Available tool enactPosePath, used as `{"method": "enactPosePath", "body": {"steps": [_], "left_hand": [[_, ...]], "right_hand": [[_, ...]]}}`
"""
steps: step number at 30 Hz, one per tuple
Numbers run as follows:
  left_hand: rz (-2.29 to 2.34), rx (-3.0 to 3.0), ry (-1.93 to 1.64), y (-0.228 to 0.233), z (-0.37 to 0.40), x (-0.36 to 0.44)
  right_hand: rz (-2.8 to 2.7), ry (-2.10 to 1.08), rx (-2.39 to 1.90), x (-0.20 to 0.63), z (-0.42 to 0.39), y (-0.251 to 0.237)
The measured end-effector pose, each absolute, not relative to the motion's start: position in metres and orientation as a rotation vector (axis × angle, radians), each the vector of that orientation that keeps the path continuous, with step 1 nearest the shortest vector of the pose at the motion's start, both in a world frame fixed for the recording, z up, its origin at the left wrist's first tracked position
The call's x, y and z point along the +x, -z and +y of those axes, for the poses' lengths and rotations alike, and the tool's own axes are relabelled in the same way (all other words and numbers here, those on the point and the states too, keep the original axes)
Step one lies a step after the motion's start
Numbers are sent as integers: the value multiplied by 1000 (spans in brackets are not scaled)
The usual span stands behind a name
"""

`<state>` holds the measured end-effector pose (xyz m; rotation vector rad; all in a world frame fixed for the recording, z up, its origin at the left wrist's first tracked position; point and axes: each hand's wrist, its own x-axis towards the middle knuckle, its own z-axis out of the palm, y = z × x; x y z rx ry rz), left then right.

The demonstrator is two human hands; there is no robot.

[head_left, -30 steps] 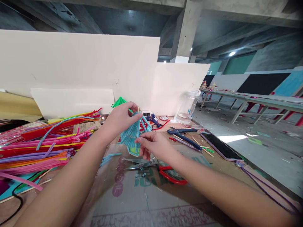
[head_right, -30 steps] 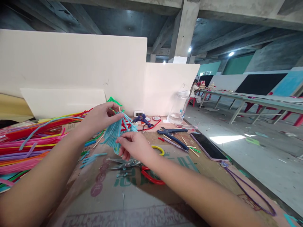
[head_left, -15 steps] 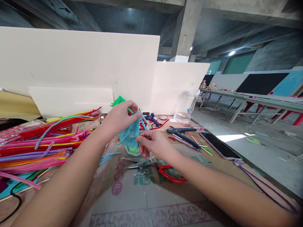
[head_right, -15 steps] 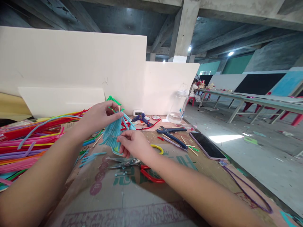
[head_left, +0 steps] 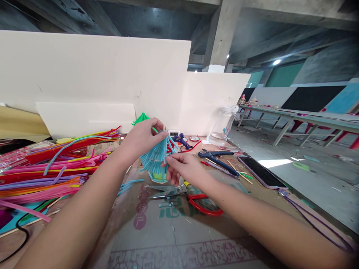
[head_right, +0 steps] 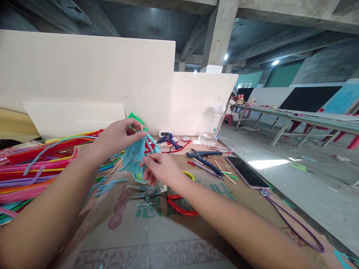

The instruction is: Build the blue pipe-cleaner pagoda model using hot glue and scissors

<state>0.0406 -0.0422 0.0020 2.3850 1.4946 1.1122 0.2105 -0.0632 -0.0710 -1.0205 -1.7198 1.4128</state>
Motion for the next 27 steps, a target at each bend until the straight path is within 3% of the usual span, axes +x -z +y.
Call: {"method": "enactPosePath", "body": {"steps": [18,27], "left_hand": [[1419,2385,-1114,-1,-38,32],[1517,2399,-1145,1,-46,44]], "right_hand": [[-1754,-1448,-1012,211,-59,76],[-1928,-1165,-1123,217,-64,65]]}}
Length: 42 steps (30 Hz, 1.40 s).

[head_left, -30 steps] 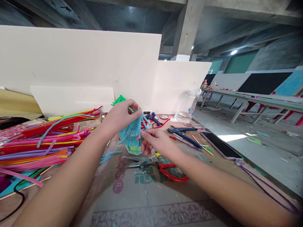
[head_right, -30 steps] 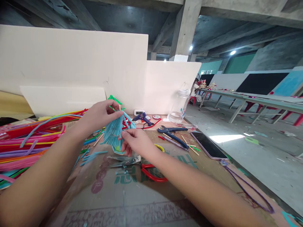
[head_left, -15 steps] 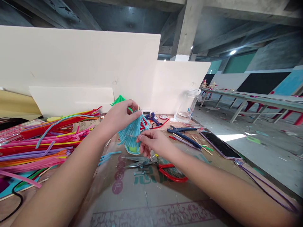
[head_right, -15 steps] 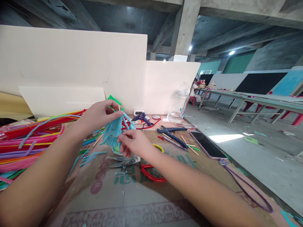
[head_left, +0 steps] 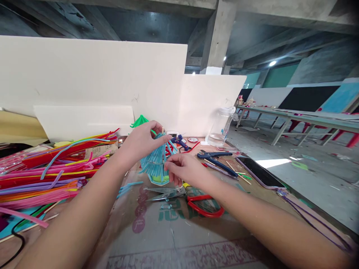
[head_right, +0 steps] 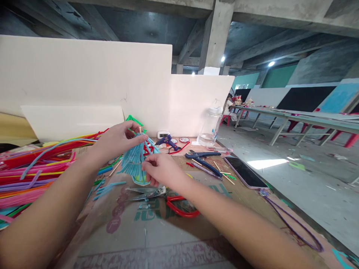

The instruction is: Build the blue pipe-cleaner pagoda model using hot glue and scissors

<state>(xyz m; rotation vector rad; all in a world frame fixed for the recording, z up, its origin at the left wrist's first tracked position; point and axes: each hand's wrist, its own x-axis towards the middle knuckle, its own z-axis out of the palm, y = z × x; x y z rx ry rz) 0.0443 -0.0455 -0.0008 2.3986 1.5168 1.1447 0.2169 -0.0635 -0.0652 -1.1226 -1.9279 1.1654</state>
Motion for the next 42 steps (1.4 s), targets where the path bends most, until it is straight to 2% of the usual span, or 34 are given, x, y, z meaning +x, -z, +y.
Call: {"method": "enactPosePath", "body": {"steps": [28,42], "left_hand": [[1596,2407,-1066,-6,-51,44],[1479,2383,-1068,-3,-43,35]], "right_hand": [[-1898,-1118,-1092,209,-67,72],[-1953,-1118,-1041,219,-56,68]]}}
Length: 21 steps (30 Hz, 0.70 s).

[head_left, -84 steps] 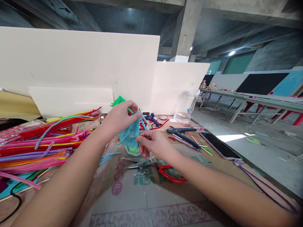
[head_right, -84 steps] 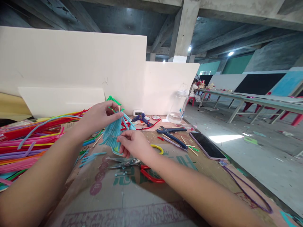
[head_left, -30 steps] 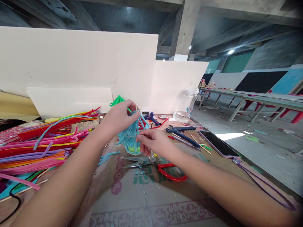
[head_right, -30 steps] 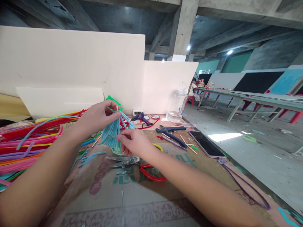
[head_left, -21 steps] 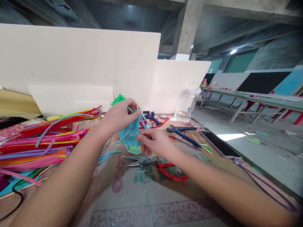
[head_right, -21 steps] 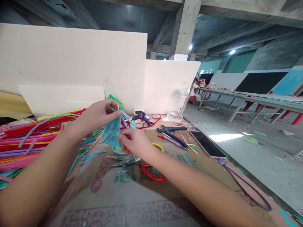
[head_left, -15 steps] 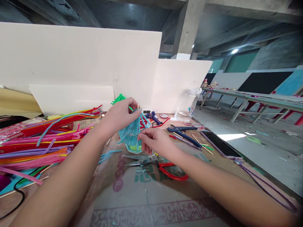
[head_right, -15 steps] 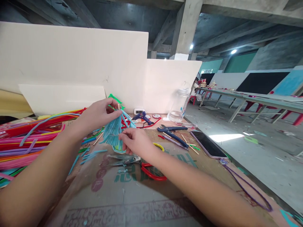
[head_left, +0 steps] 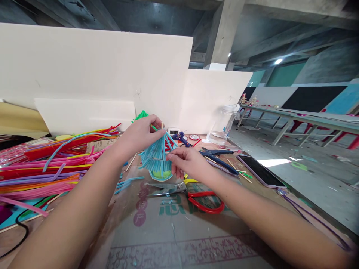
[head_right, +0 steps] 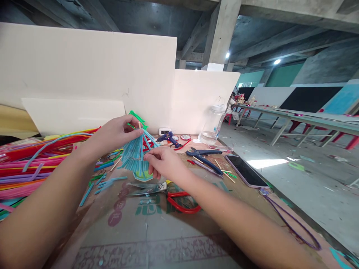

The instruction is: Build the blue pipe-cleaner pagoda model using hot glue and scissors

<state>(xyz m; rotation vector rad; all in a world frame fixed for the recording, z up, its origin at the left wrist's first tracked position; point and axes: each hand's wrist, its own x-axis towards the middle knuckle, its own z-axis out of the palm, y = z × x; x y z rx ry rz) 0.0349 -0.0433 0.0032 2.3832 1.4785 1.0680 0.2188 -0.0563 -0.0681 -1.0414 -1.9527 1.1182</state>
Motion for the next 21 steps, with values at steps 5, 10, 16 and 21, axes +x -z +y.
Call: {"method": "enactPosePath", "body": {"steps": [5,10,16,21], "left_hand": [[1497,2407,-1061,-5,-45,36],[1424,2384,-999,-5,-44,33],[1447,2387,-944,-6,-48,33],[1525,2458,-946,-4,-53,42]], "right_hand": [[-1932,-1045,-1072,213,-61,74],[-1963,-950,-1103,213,-63,79],[-2129,-708,-1137,217,-68,73],[-2213,-486,-1192,220,-72,62]]}}
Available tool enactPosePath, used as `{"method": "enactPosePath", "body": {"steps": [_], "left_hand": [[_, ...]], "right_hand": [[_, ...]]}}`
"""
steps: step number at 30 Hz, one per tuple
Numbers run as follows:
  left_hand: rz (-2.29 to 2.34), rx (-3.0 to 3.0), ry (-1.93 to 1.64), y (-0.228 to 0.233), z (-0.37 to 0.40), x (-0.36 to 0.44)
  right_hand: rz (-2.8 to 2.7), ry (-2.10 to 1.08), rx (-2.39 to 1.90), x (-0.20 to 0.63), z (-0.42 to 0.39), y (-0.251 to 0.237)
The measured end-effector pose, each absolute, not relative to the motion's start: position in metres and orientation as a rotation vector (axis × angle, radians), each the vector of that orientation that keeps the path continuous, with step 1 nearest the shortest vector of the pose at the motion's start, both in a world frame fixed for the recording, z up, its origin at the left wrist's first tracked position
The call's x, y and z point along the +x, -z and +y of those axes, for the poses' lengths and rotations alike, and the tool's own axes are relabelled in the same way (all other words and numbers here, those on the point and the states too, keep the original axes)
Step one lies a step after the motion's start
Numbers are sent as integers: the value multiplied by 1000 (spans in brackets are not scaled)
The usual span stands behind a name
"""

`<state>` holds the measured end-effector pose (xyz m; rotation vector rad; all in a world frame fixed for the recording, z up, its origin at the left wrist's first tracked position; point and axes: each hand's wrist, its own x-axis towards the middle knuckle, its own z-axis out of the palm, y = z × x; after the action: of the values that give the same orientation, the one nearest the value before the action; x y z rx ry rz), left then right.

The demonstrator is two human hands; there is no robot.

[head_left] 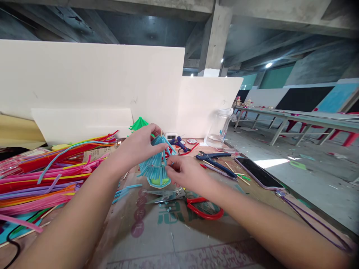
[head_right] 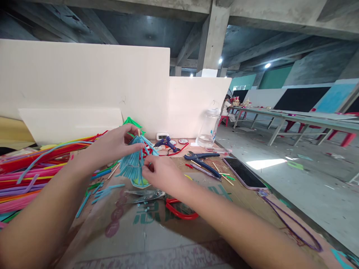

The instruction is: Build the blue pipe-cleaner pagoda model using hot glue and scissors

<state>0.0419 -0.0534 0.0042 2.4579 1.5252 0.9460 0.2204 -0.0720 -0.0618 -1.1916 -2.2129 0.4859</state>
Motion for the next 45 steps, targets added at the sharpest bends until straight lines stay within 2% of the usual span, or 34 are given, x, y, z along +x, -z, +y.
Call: {"method": "enactPosePath", "body": {"steps": [5,12,23,36,45], "left_hand": [[1553,2510,-980,-1,-53,48],[1553,2484,-959,0,-49,43],[1415,2392,-918,-2,-45,34],[1316,2316,-954,2,-35,23],[1336,2310,-937,1,-37,26]], "right_hand": [[-2219,-470,-1223,222,-73,59],[-2159,-737,-1204,221,-71,63],[-2207,-319,-1136,219,-68,73],[-2088,-451,-1128,214,-70,88],[-2081,-476,-1149,215,-70,74]]}}
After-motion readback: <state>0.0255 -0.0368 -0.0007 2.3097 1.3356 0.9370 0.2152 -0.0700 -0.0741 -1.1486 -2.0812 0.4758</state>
